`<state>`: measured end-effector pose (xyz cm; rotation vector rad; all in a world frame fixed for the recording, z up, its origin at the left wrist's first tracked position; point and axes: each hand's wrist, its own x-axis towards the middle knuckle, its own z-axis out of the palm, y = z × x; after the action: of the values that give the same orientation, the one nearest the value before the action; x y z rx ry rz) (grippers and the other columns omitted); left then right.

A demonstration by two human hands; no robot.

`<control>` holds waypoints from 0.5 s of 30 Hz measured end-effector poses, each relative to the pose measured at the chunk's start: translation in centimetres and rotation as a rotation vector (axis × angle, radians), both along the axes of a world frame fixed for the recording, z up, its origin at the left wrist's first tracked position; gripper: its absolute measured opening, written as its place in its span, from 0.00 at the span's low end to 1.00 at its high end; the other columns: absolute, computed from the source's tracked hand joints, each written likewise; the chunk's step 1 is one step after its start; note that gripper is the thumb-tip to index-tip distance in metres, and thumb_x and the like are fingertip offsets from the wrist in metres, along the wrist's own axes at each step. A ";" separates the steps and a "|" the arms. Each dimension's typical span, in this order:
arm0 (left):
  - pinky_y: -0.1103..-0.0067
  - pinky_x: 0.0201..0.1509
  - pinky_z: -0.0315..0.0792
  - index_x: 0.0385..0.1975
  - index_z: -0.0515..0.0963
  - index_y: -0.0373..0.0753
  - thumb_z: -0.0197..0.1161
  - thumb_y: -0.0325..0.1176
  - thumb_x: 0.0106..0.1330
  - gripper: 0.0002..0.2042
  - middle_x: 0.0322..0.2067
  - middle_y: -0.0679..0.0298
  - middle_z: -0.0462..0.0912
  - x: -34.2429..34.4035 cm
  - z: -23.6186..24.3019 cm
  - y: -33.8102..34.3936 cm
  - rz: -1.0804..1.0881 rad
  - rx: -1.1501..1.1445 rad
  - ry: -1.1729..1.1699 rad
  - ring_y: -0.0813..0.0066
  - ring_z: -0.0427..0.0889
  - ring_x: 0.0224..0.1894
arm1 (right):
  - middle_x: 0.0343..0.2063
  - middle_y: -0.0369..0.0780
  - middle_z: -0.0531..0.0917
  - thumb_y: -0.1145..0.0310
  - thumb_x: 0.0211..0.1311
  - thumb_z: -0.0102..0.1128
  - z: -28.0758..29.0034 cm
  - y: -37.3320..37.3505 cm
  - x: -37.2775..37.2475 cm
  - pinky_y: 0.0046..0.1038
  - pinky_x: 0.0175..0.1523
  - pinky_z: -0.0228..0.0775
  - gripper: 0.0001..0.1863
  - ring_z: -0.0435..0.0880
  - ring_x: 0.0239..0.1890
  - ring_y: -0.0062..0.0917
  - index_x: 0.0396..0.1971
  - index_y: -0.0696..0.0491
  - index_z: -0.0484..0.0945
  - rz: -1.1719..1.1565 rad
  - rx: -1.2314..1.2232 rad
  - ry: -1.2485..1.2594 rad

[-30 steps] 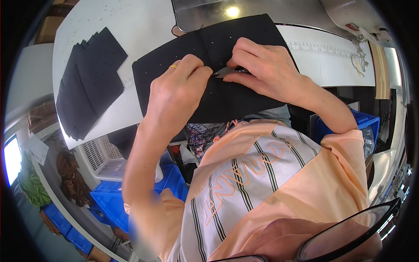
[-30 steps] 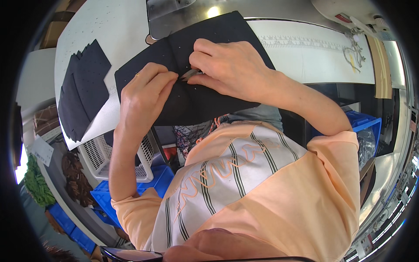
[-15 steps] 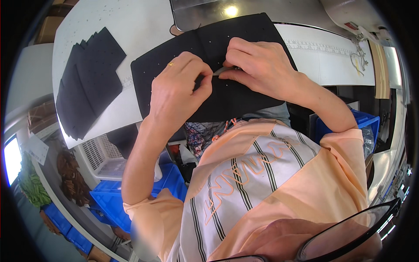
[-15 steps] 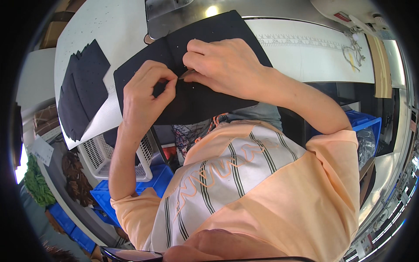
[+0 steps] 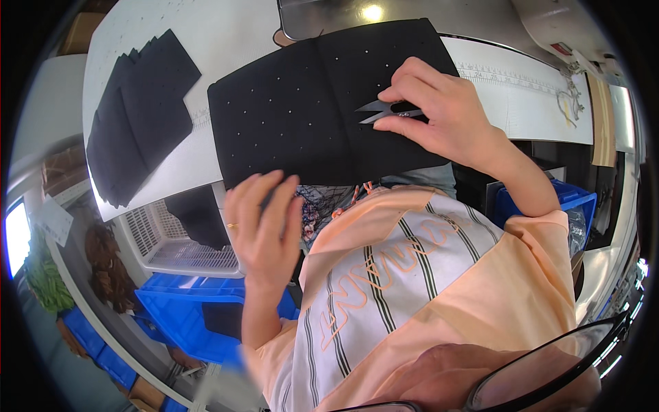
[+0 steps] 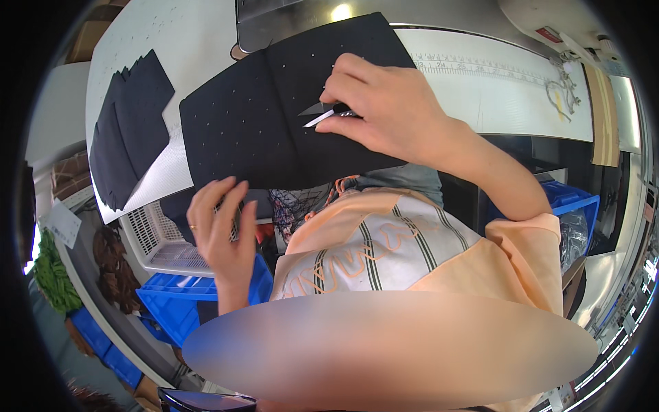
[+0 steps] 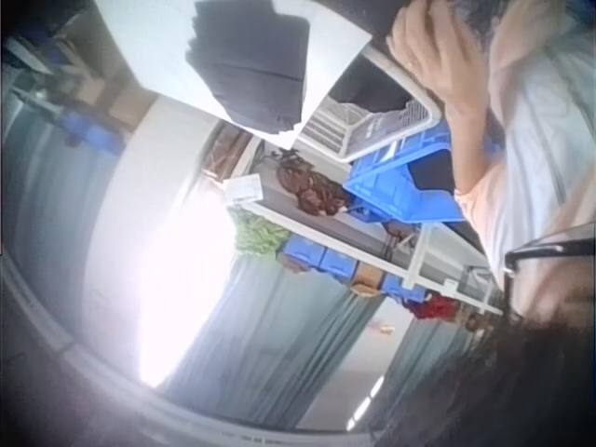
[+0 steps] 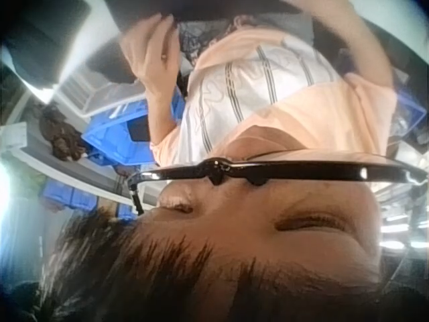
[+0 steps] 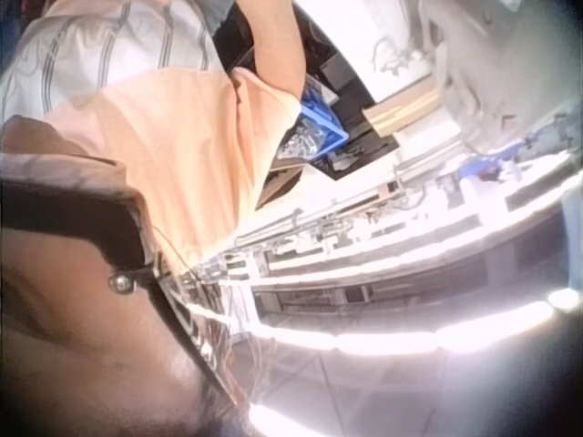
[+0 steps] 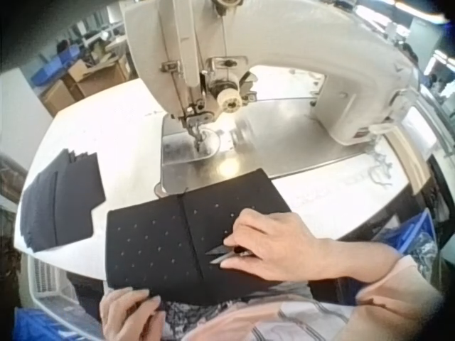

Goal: Trimming excess thread and checking leather pieces after sewing with a machine.

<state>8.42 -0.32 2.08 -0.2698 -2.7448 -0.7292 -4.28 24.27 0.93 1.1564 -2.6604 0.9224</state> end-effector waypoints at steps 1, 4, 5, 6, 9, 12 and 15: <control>0.70 0.58 0.63 0.37 0.82 0.37 0.66 0.23 0.52 0.11 0.43 0.60 0.79 0.2 -0.6 0.6 0.001 0.000 0.001 0.60 0.75 0.50 | 0.29 0.35 0.74 0.64 0.42 0.73 -0.2 -0.4 0.0 0.23 0.27 0.69 0.17 0.77 0.24 0.26 0.31 0.56 0.79 0.030 -0.019 0.047; 0.66 0.60 0.61 0.43 0.81 0.40 0.68 0.27 0.50 0.17 0.50 0.58 0.76 -0.2 -1.9 2.3 -0.181 -0.055 0.078 0.60 0.71 0.54 | 0.30 0.35 0.74 0.64 0.42 0.73 -0.4 -0.9 0.0 0.23 0.26 0.69 0.17 0.78 0.24 0.27 0.32 0.55 0.79 0.045 -0.025 0.071; 0.64 0.61 0.59 0.48 0.78 0.41 0.69 0.29 0.49 0.22 0.55 0.58 0.72 -0.8 -1.9 3.1 -0.165 -0.137 0.044 0.60 0.69 0.57 | 0.30 0.35 0.74 0.64 0.42 0.73 -0.5 -0.9 -0.2 0.23 0.26 0.69 0.17 0.78 0.24 0.27 0.32 0.55 0.79 0.043 -0.024 0.073; 0.62 0.62 0.58 0.53 0.75 0.42 0.70 0.31 0.47 0.27 0.59 0.57 0.68 -1.4 -2.0 3.7 -0.151 -0.216 0.011 0.59 0.66 0.61 | 0.30 0.35 0.74 0.64 0.43 0.73 -0.5 -0.8 -0.4 0.23 0.26 0.69 0.17 0.77 0.23 0.26 0.32 0.55 0.78 0.035 -0.021 0.091; 0.58 0.63 0.54 0.63 0.63 0.44 0.69 0.31 0.44 0.40 0.67 0.57 0.56 -2.5 -3.8 4.8 -0.139 -0.372 -0.023 0.60 0.56 0.68 | 0.30 0.35 0.75 0.62 0.46 0.71 -0.1 -0.8 -1.0 0.24 0.28 0.70 0.16 0.78 0.25 0.27 0.31 0.54 0.77 -0.041 -0.036 0.037; 0.70 0.54 0.68 0.49 0.78 0.41 0.60 0.20 0.46 0.25 0.54 0.58 0.76 -2.4 -2.9 3.3 -0.084 -0.175 0.125 0.65 0.75 0.56 | 0.30 0.34 0.76 0.65 0.50 0.69 0.2 -0.8 -2.0 0.22 0.30 0.68 0.12 0.77 0.28 0.22 0.32 0.53 0.77 -0.090 -0.195 -0.120; 0.78 0.39 0.73 0.39 0.80 0.34 0.60 0.22 0.55 0.11 0.36 0.57 0.83 -2.9 1.8 -1.5 -0.018 0.078 -0.072 0.65 0.83 0.37 | 0.33 0.32 0.78 0.73 0.56 0.65 -1.4 3.1 -4.1 0.15 0.44 0.66 0.09 0.75 0.36 0.13 0.36 0.56 0.79 -0.223 -0.405 -0.188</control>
<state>5.49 -1.87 3.84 -0.2568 -2.7770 -0.8654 -8.37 27.32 -0.44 0.7009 -2.4942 1.4934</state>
